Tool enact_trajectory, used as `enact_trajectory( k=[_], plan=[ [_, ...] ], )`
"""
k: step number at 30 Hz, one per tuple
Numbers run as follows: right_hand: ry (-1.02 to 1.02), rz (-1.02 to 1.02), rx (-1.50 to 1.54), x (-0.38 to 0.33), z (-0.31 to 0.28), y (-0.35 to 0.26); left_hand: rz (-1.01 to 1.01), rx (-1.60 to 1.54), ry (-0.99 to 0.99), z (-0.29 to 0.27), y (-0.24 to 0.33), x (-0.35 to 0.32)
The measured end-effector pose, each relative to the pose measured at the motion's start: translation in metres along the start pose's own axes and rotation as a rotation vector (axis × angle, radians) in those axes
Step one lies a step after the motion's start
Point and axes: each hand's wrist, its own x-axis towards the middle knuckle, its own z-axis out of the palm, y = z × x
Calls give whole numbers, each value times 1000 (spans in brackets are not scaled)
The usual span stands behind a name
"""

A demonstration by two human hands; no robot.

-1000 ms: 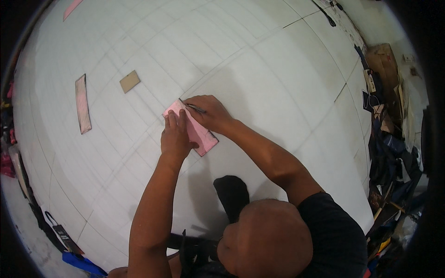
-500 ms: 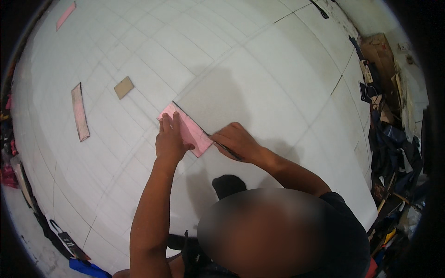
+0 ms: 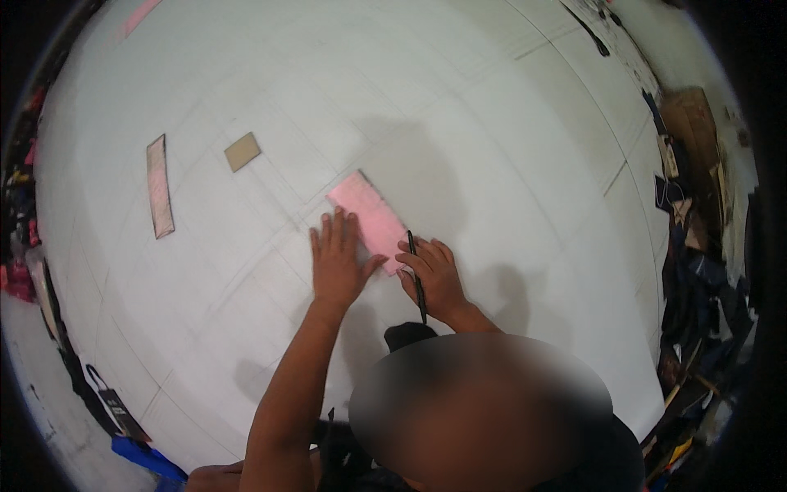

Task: The person sits on a tiled floor and uses a pen to draw lines on a pink rectangular piece of fabric. They repeatedly reposition the fabric and draw additional lines on its surface. The person then moves the fabric aside and walks toward a staircase.

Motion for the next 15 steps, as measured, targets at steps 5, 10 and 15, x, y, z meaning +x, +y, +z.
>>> enact_trajectory(
  k=[5,10,15],
  plan=[
    [3,52,-199,9,8,29,-41,-26,13,-2,15,25],
    [-6,48,-220,12,7,36,-9,-134,75,4,6,25],
    [42,37,-218,12,11,33,5,-117,72,-1,2,25]
  ],
)
